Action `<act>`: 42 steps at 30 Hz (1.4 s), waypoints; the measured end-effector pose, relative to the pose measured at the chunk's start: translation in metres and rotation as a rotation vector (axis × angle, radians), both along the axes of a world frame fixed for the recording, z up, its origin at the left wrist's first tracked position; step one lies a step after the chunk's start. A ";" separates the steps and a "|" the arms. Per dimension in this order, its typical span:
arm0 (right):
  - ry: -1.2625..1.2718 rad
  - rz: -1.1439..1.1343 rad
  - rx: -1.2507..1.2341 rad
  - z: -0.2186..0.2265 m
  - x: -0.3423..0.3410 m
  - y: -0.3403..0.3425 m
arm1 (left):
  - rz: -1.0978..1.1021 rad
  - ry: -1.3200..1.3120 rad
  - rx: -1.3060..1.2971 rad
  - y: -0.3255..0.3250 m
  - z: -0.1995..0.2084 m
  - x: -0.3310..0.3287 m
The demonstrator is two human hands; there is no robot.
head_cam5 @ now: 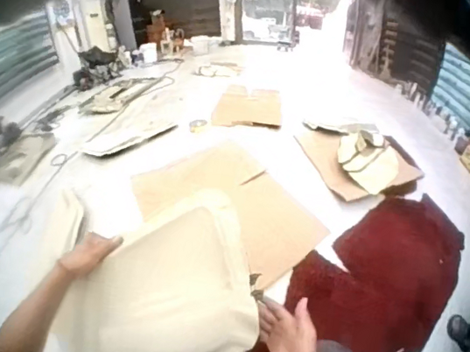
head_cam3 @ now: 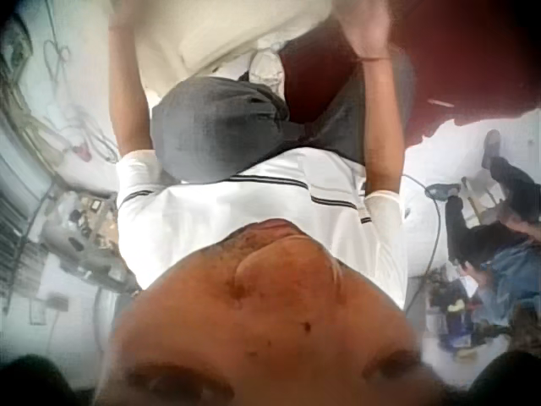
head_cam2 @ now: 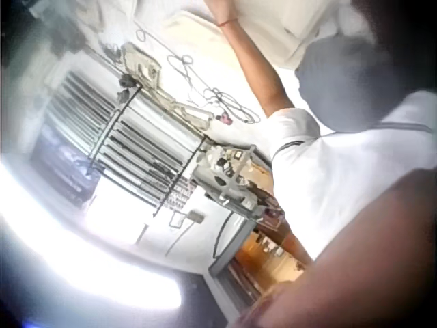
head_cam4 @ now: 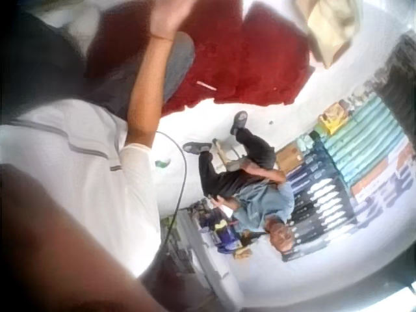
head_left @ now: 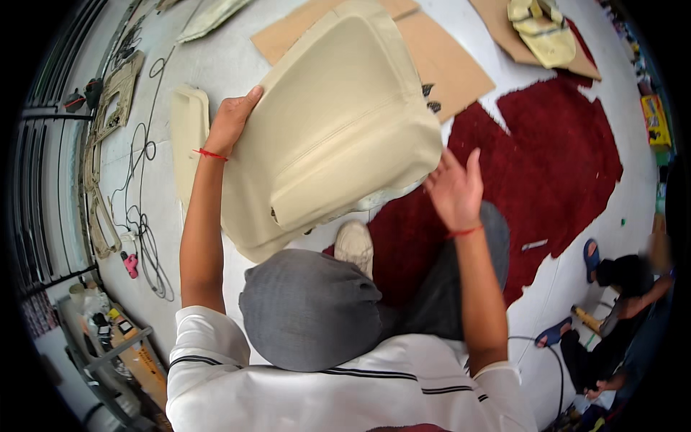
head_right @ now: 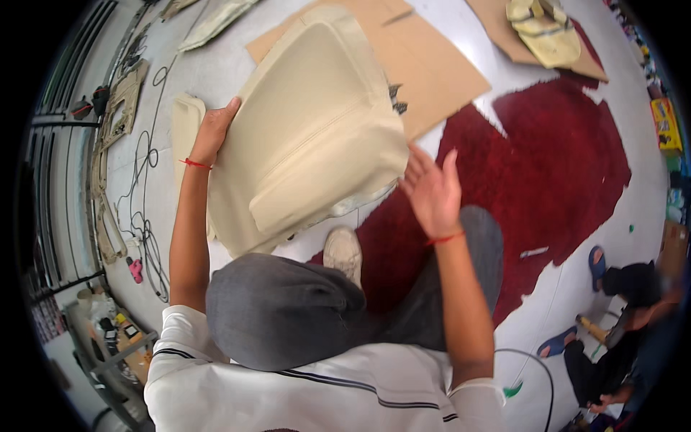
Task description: The person sits on the floor and repeatedly presses, bends, and aligns the edges of a beige plastic car part, likely a door panel, to fit it over a red carpet. They turn the part over and continue adjusting its shape by hand.
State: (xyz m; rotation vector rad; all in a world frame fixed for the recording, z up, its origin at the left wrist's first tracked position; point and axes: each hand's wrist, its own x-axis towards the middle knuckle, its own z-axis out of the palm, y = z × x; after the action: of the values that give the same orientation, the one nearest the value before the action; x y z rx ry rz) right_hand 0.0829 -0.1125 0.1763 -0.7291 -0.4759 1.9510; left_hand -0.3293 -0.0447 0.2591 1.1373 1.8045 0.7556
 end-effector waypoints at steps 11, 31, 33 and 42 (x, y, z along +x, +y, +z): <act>-0.058 0.207 -0.400 -0.104 0.008 -0.002 | -0.516 0.756 0.171 -0.037 -0.223 0.020; -0.660 -0.076 -0.299 -0.075 -0.022 -0.018 | -1.809 0.336 -0.341 0.135 -0.157 0.255; -0.592 -0.112 -0.280 -0.059 -0.028 -0.016 | -1.774 0.417 -0.206 0.134 -0.138 0.231; -0.625 -0.281 0.112 0.030 -0.043 0.045 | -1.474 1.102 0.026 0.114 0.077 0.229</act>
State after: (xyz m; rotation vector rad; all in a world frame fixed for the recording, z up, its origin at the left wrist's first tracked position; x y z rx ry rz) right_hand 0.0401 -0.0674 0.2061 -1.2625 -0.8005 1.4002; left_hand -0.1002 0.0698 0.3364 2.6116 1.0237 -0.8771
